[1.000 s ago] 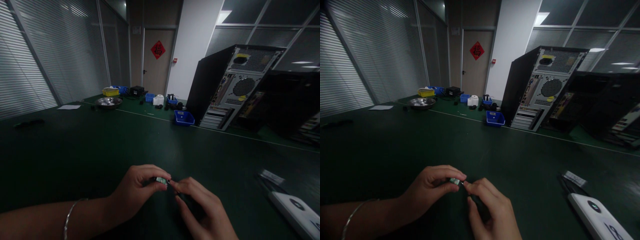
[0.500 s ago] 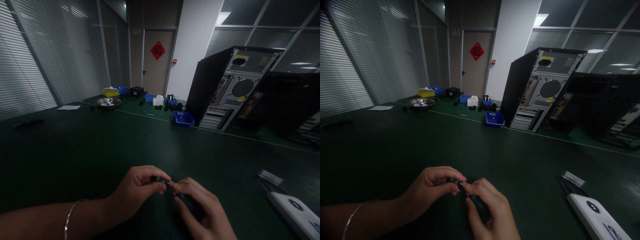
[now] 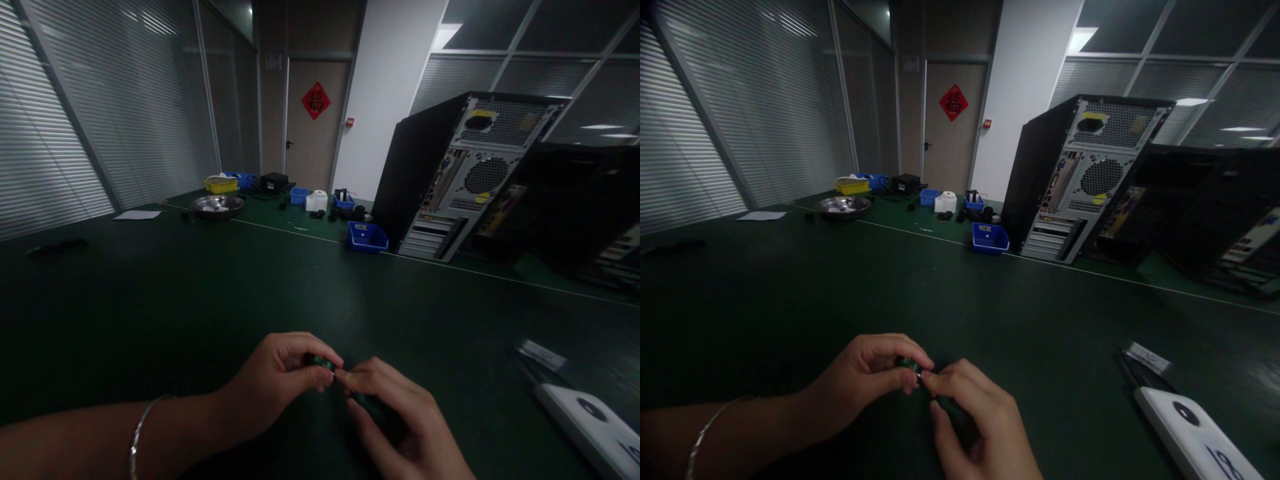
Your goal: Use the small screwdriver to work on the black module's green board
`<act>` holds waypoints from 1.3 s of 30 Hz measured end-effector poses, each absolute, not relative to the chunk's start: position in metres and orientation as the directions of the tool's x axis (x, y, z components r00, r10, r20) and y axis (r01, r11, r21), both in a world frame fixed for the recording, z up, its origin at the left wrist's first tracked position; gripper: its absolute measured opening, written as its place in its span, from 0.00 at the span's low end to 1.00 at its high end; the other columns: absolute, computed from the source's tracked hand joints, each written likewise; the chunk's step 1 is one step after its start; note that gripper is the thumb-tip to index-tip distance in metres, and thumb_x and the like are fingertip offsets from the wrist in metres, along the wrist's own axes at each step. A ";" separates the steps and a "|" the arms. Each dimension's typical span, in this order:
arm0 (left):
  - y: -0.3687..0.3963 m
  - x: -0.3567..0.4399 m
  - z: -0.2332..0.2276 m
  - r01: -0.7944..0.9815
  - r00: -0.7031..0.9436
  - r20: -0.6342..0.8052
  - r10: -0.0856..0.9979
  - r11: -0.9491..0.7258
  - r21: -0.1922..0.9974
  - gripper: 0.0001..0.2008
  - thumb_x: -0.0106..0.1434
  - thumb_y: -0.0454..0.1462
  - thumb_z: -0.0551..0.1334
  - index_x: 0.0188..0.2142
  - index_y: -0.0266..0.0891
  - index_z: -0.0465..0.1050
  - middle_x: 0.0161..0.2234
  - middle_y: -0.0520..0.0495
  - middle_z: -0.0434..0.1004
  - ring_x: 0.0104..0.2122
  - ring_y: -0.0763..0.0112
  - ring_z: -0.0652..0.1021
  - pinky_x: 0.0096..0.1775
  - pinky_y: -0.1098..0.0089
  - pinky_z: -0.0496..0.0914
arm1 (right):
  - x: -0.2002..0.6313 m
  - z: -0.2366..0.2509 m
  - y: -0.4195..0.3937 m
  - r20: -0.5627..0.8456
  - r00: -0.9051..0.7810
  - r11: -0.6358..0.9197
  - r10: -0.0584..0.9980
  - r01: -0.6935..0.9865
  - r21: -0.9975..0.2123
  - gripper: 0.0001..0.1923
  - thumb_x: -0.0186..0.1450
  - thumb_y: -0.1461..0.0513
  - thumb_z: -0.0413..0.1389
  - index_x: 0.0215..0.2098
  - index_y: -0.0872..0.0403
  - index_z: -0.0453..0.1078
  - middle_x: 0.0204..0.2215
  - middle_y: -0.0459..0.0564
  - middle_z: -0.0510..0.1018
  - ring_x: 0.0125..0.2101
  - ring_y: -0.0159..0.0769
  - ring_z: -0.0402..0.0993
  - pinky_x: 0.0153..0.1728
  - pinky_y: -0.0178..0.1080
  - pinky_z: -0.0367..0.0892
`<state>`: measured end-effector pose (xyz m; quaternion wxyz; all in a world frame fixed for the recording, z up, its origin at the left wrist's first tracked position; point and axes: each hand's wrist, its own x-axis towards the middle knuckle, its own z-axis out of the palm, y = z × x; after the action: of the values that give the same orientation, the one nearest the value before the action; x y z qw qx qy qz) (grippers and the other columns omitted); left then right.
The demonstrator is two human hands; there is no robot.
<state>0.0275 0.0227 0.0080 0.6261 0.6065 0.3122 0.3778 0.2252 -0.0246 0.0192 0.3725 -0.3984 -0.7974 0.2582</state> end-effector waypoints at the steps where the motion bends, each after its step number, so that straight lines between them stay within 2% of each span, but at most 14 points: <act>1: 0.023 0.028 0.008 -0.096 0.522 0.063 0.850 -0.014 0.995 0.08 0.57 0.31 0.66 0.37 0.39 0.81 0.33 0.49 0.77 0.29 0.72 0.75 0.34 0.71 0.69 | 0.225 0.019 -0.025 0.385 -0.402 0.544 0.830 0.439 -0.715 0.15 0.63 0.72 0.53 0.43 0.51 0.74 0.37 0.51 0.79 0.36 0.36 0.78 0.37 0.33 0.73; 5: 0.024 0.026 0.009 -0.042 0.503 0.057 0.862 -0.042 0.998 0.07 0.60 0.33 0.64 0.38 0.38 0.79 0.33 0.50 0.76 0.30 0.71 0.74 0.35 0.70 0.68 | 0.227 0.017 -0.025 0.386 -0.364 0.521 0.848 0.433 -0.735 0.14 0.63 0.71 0.55 0.43 0.50 0.74 0.35 0.49 0.79 0.37 0.36 0.79 0.37 0.32 0.73; 8: 0.026 0.024 0.012 0.073 0.486 0.116 0.866 -0.173 0.982 0.07 0.63 0.34 0.61 0.39 0.39 0.78 0.36 0.49 0.75 0.37 0.67 0.75 0.41 0.67 0.68 | 0.230 0.013 -0.024 0.404 -0.292 0.497 0.867 0.436 -0.750 0.13 0.64 0.68 0.56 0.45 0.48 0.74 0.35 0.48 0.80 0.39 0.37 0.79 0.38 0.33 0.73; 11: 0.024 0.024 0.018 0.211 0.642 0.183 0.745 -0.400 0.892 0.06 0.64 0.35 0.62 0.39 0.41 0.77 0.39 0.48 0.76 0.43 0.64 0.74 0.46 0.65 0.66 | 0.233 0.010 -0.023 0.398 -0.231 0.461 0.888 0.437 -0.772 0.12 0.65 0.66 0.57 0.46 0.47 0.73 0.37 0.48 0.80 0.40 0.38 0.79 0.39 0.34 0.73; 14: 0.019 0.025 0.027 0.295 0.813 0.127 0.569 -0.590 0.752 0.04 0.63 0.35 0.64 0.37 0.40 0.78 0.38 0.47 0.78 0.44 0.62 0.73 0.49 0.62 0.63 | 0.232 0.008 -0.023 0.385 -0.189 0.429 0.903 0.428 -0.796 0.12 0.65 0.65 0.57 0.46 0.47 0.73 0.38 0.48 0.81 0.40 0.39 0.79 0.39 0.34 0.73; 16: 0.017 0.025 0.031 0.342 0.843 0.078 0.532 -0.643 0.686 0.05 0.64 0.36 0.63 0.37 0.40 0.79 0.38 0.46 0.77 0.44 0.61 0.73 0.49 0.61 0.63 | 0.230 0.007 -0.023 0.373 -0.186 0.417 0.909 0.422 -0.805 0.12 0.66 0.65 0.57 0.47 0.47 0.73 0.39 0.48 0.81 0.41 0.39 0.78 0.39 0.35 0.73; 19: 0.015 0.025 0.032 0.361 0.842 0.075 0.535 -0.660 0.658 0.05 0.63 0.37 0.64 0.38 0.42 0.79 0.41 0.46 0.75 0.44 0.61 0.73 0.49 0.61 0.63 | 0.229 0.007 -0.023 0.335 -0.201 0.390 0.921 0.420 -0.820 0.11 0.66 0.63 0.56 0.47 0.47 0.72 0.39 0.48 0.80 0.41 0.39 0.78 0.40 0.36 0.72; 23: 0.014 0.023 0.026 0.331 0.798 0.167 0.580 -0.652 0.682 0.09 0.63 0.36 0.64 0.44 0.44 0.75 0.47 0.46 0.73 0.48 0.61 0.70 0.50 0.62 0.64 | 0.228 0.010 -0.021 0.264 -0.223 0.337 0.938 0.421 -0.842 0.07 0.67 0.62 0.54 0.44 0.50 0.71 0.38 0.49 0.78 0.41 0.40 0.77 0.41 0.38 0.71; 26: 0.011 0.024 0.023 0.379 0.721 0.216 0.658 -0.636 0.672 0.09 0.62 0.40 0.64 0.41 0.40 0.71 0.43 0.45 0.72 0.43 0.61 0.71 0.45 0.61 0.65 | 0.228 0.012 -0.018 0.188 -0.267 0.296 0.945 0.458 -0.838 0.05 0.67 0.63 0.52 0.39 0.52 0.69 0.35 0.49 0.77 0.38 0.41 0.76 0.39 0.40 0.71; 28: 0.008 0.026 0.024 0.448 0.695 0.218 0.685 -0.649 0.615 0.17 0.57 0.48 0.67 0.38 0.38 0.69 0.39 0.44 0.72 0.38 0.60 0.71 0.42 0.59 0.65 | 0.228 0.011 -0.018 0.158 -0.284 0.284 0.946 0.485 -0.827 0.04 0.65 0.65 0.51 0.38 0.53 0.67 0.34 0.49 0.76 0.36 0.42 0.75 0.38 0.41 0.70; 30: 0.005 0.029 0.025 0.516 0.698 0.197 0.689 -0.674 0.529 0.25 0.51 0.54 0.68 0.36 0.36 0.68 0.36 0.43 0.72 0.34 0.59 0.70 0.41 0.57 0.65 | 0.229 0.010 -0.019 0.144 -0.297 0.282 0.944 0.499 -0.820 0.08 0.62 0.69 0.51 0.38 0.52 0.65 0.35 0.49 0.75 0.36 0.41 0.74 0.39 0.41 0.69; 33: 0.002 0.032 0.027 0.575 0.712 0.152 0.685 -0.694 0.433 0.28 0.49 0.58 0.67 0.36 0.36 0.69 0.36 0.42 0.73 0.34 0.57 0.71 0.43 0.53 0.65 | 0.230 0.010 -0.022 0.115 -0.345 0.291 0.931 0.515 -0.806 0.15 0.57 0.74 0.50 0.39 0.51 0.63 0.36 0.47 0.75 0.37 0.39 0.74 0.40 0.39 0.68; 35: 0.001 0.032 0.029 0.580 0.726 0.113 0.678 -0.693 0.428 0.26 0.52 0.55 0.66 0.38 0.36 0.69 0.37 0.42 0.73 0.35 0.56 0.71 0.42 0.53 0.66 | 0.230 0.011 -0.024 0.101 -0.385 0.311 0.917 0.536 -0.784 0.17 0.55 0.76 0.51 0.38 0.51 0.63 0.36 0.46 0.75 0.37 0.38 0.73 0.39 0.38 0.68; 39: 0.001 0.032 0.030 0.576 0.739 0.061 0.671 -0.676 0.460 0.15 0.56 0.42 0.65 0.40 0.36 0.69 0.38 0.42 0.73 0.35 0.57 0.71 0.41 0.54 0.67 | 0.227 0.012 -0.021 0.079 -0.427 0.337 0.901 0.572 -0.748 0.20 0.51 0.77 0.52 0.36 0.50 0.62 0.36 0.46 0.76 0.36 0.38 0.73 0.38 0.37 0.66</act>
<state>0.0320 0.0012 0.0296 0.2104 0.9085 0.3430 0.1128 0.2270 -0.0211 0.0124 0.2505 -0.4730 -0.7783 0.3284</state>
